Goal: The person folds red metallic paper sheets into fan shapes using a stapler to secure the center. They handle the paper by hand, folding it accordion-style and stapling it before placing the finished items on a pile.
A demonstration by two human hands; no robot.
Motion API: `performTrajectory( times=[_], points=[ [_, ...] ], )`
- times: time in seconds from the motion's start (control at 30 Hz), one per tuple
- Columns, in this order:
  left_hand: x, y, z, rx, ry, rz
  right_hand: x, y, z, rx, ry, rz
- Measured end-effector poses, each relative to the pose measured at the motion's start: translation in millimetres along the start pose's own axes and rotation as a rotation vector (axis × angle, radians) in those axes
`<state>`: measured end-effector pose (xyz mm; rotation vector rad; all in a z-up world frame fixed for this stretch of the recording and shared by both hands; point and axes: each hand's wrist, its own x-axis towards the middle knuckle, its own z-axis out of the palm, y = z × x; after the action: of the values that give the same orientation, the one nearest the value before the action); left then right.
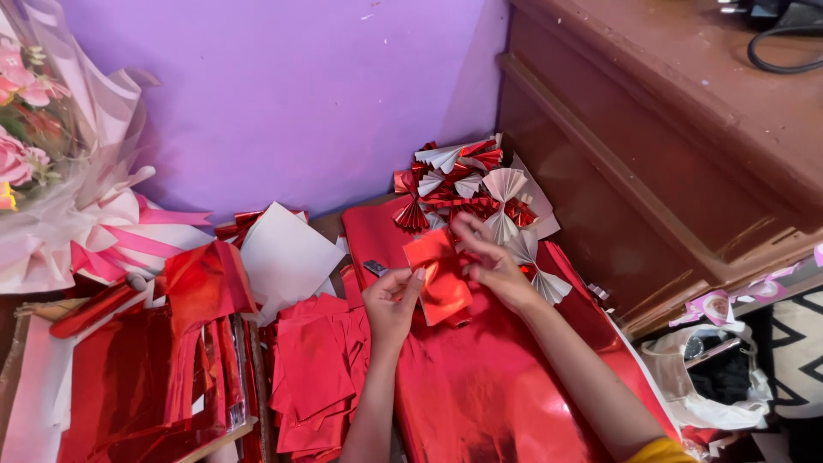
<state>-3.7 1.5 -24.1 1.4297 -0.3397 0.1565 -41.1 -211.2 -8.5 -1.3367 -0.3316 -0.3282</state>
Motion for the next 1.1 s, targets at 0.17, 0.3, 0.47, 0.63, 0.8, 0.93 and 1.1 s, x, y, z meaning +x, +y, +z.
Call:
performTrajectory(
  times=[0.17, 0.3, 0.47, 0.63, 0.8, 0.93, 1.1],
  points=[
    [0, 10, -1, -0.005, -0.001, -0.006, -3, 16, -10, 0.102, 0.098, 0.070],
    [-2, 12, 0, -0.027, -0.033, -0.021, -8, 36, -21, 0.016, 0.227, 0.164],
    [0, -1, -3, -0.046, -0.042, -0.030, -7, 25, -14, 0.004, 0.284, 0.158],
    [0, 4, -1, -0.041, -0.048, -0.022, -5, 34, -17, 0.004, 0.300, 0.128],
    [0, 17, 3, -0.010, 0.013, 0.051, 1, 26, -18, -0.062, 0.265, -0.130],
    [0, 16, 3, 0.009, 0.010, 0.079, 0, 8, -4, -0.099, 0.189, -0.150],
    [0, 21, 4, 0.016, 0.003, 0.094, 0, -8, 8, -0.032, 0.184, -0.024]
  ],
)
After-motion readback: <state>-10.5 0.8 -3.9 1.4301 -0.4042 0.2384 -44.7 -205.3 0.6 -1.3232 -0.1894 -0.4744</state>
